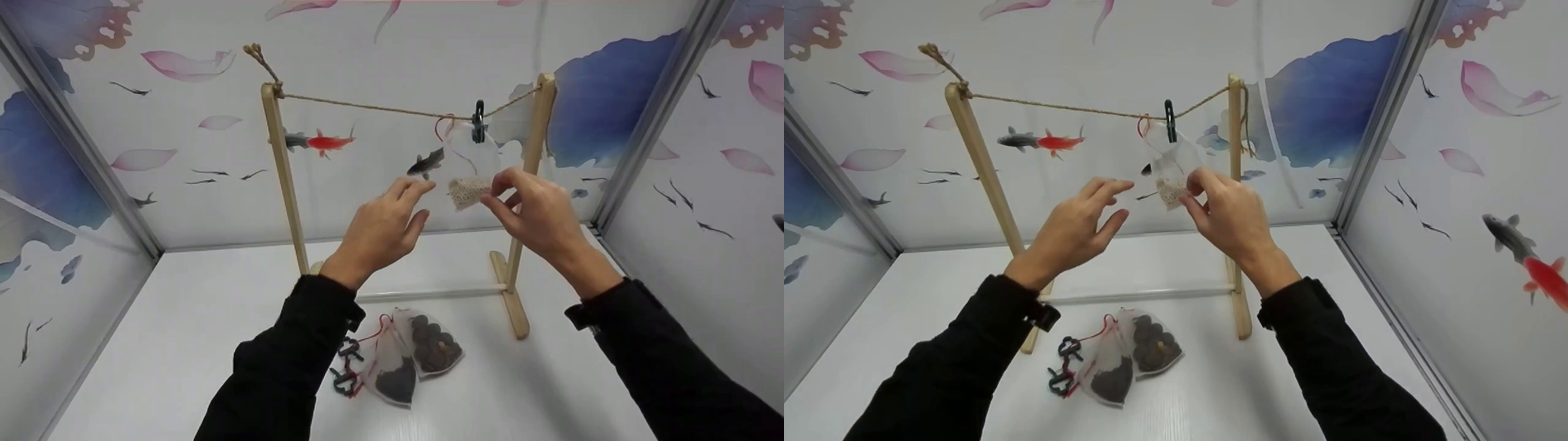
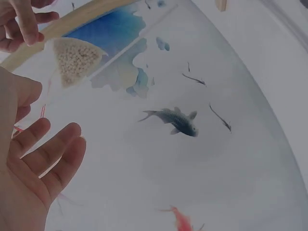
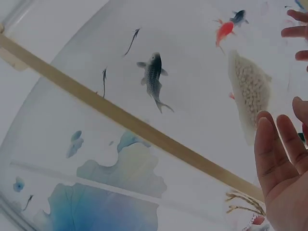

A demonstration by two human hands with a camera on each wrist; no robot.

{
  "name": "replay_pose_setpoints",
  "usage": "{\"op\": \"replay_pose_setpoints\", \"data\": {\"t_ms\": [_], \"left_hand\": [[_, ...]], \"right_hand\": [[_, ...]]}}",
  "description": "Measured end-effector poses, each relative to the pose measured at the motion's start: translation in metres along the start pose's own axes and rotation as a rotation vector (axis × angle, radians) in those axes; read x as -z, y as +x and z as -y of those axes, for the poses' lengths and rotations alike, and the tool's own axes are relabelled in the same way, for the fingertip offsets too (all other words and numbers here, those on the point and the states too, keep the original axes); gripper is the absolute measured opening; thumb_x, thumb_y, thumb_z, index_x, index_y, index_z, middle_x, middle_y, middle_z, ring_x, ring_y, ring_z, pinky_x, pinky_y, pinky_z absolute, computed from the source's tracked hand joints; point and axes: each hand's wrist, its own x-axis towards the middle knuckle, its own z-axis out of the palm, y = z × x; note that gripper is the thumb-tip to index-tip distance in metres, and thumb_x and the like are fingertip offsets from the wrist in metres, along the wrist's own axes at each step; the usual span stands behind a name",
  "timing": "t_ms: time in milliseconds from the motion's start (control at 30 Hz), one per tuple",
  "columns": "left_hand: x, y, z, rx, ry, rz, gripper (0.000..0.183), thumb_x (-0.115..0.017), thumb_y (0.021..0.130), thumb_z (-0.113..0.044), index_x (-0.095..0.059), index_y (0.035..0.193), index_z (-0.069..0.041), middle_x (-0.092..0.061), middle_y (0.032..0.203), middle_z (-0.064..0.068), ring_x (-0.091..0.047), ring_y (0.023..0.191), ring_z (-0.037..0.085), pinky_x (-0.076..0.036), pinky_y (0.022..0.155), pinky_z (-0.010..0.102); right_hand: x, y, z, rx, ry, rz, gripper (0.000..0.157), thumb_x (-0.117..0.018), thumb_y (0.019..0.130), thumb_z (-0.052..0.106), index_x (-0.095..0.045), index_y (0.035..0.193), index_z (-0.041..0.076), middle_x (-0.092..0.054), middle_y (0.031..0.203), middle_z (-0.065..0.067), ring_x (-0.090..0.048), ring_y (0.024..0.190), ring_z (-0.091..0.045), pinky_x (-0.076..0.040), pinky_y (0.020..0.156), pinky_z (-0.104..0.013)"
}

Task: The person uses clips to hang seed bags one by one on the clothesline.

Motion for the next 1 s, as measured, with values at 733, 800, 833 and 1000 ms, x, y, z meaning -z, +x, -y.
{"op": "replay_pose_setpoints", "data": {"t_ms": [733,800,833,1000], "left_hand": [[-0.029,-0.148,0.033,0.418,-0.130,-0.119,0.035,-0.070,0.095,-0.014,-0.063,0.128,-0.007,-0.066,0.106,0.008,-0.070,0.086,0.021,-0.057,0.071,0.036],[-0.035,-0.163,0.036,0.490,-0.119,-0.106,0.033,-0.071,0.094,-0.014,-0.064,0.126,-0.007,-0.067,0.103,0.007,-0.070,0.083,0.020,-0.057,0.069,0.036],[-0.038,-0.169,0.036,0.529,-0.107,-0.101,0.030,-0.071,0.094,-0.014,-0.065,0.123,-0.007,-0.068,0.101,0.007,-0.070,0.081,0.020,-0.056,0.068,0.037],[-0.049,-0.197,0.032,0.752,0.068,-0.056,0.015,-0.077,0.088,-0.018,-0.068,0.091,-0.007,-0.065,0.078,0.006,-0.061,0.062,0.021,-0.049,0.054,0.039]], "right_hand": [[-0.053,-0.099,0.029,-0.211,0.328,0.060,0.023,-0.081,0.087,0.014,-0.064,0.102,0.009,-0.069,0.092,0.009,-0.072,0.081,-0.010,-0.059,0.067,-0.034],[-0.059,-0.108,0.032,-0.226,0.344,0.060,0.024,-0.082,0.086,0.013,-0.064,0.102,0.009,-0.069,0.092,0.011,-0.071,0.081,-0.010,-0.060,0.068,-0.037],[-0.062,-0.112,0.033,-0.234,0.348,0.061,0.025,-0.082,0.086,0.013,-0.064,0.102,0.010,-0.069,0.092,0.012,-0.071,0.081,-0.009,-0.060,0.068,-0.038],[-0.072,-0.129,0.037,-0.284,0.349,0.087,0.024,-0.083,0.086,0.015,-0.065,0.102,0.012,-0.068,0.091,0.015,-0.070,0.081,-0.008,-0.059,0.068,-0.040]]}}
